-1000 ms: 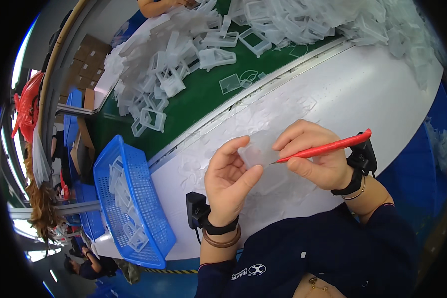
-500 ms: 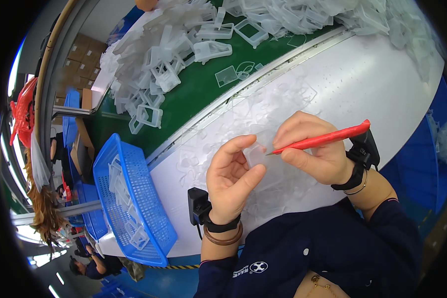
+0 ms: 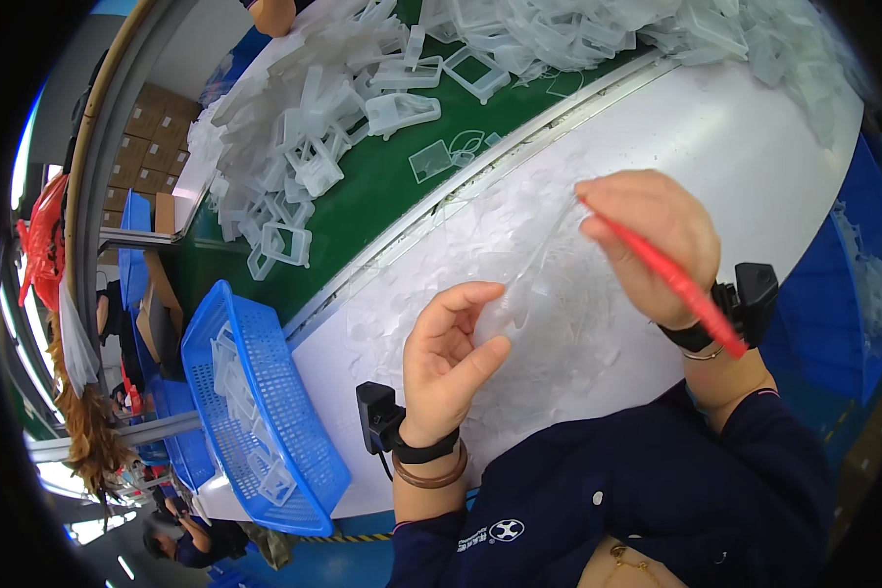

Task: The worker uses a red tool to inspect and trim small transparent plastic parts at a manufacturing station.

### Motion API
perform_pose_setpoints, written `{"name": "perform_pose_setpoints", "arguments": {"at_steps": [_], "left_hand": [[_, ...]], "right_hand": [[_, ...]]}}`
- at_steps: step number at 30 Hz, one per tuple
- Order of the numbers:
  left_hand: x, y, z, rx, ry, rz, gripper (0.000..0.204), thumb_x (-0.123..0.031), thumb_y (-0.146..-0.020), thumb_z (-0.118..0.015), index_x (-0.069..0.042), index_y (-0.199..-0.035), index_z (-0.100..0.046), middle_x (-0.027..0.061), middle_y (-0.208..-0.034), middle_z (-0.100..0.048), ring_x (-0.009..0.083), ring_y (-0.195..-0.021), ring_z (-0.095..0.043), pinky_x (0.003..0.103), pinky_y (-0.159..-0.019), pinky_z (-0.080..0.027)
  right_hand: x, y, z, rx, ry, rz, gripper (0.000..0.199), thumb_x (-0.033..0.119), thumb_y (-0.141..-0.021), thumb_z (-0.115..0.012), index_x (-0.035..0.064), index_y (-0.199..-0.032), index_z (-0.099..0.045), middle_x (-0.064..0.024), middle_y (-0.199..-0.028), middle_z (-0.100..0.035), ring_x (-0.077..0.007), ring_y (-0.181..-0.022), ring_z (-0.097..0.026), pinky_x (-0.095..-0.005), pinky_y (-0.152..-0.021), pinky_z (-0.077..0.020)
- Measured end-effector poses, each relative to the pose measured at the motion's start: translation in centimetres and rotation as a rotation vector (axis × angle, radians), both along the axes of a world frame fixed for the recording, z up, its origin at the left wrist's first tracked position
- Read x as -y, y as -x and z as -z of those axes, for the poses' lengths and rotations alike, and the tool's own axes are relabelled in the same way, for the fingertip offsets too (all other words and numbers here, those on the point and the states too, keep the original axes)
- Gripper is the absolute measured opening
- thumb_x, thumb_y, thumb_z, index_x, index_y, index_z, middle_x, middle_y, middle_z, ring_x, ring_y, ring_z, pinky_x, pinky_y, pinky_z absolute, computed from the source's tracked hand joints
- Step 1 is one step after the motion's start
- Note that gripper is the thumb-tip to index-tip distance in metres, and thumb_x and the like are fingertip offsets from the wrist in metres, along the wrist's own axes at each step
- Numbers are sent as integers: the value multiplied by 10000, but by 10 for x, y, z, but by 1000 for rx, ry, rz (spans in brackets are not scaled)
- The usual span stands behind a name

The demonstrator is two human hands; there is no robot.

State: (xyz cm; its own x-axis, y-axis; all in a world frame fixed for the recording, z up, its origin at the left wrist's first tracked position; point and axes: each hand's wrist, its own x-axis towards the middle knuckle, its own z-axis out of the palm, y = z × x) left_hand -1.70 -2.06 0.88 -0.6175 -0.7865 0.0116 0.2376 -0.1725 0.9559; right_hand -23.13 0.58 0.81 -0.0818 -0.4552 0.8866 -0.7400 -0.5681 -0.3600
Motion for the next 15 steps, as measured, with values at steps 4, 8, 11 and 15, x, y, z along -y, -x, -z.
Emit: {"name": "perform_pose_setpoints", "arguments": {"at_steps": [4,8,11,15], "left_hand": [[1,5,-5,-35,-54,82,405,55,-741,-606,37,-1127,-482,98,-1094,-514,173,-1041,-486,294,-912,-362],[-2,14,-5,51,90,-5,362,29,-754,-611,28,-1096,-492,102,-1100,-513,170,-996,-515,285,-892,-379],[-4,17,2,342,405,-199,426,37,-690,-684,14,-1077,-507,101,-982,-582,160,-864,-563,256,-741,-452],[1,14,3,591,996,-341,377,43,-615,-632,-41,-977,-573,97,-788,-606,261,-672,-567,325,-603,-432]], "right_hand": [[-4,3,-4,130,-83,9,158,41,-740,-675,-4,-869,-596,-118,-793,-616,-233,-643,-592,-281,-558,-484],[-9,-18,-1,675,-405,-407,75,30,-815,-597,-11,-877,-597,-95,-813,-612,-160,-697,-607,-222,-577,-483],[-8,-22,-4,798,-446,-560,103,72,-863,-558,-25,-893,-572,-81,-835,-602,-124,-700,-620,-209,-554,-484],[-15,-10,-11,1173,-723,-850,160,123,-919,-458,-36,-914,-481,-184,-887,-592,-196,-618,-634,-220,-478,-487]]}}
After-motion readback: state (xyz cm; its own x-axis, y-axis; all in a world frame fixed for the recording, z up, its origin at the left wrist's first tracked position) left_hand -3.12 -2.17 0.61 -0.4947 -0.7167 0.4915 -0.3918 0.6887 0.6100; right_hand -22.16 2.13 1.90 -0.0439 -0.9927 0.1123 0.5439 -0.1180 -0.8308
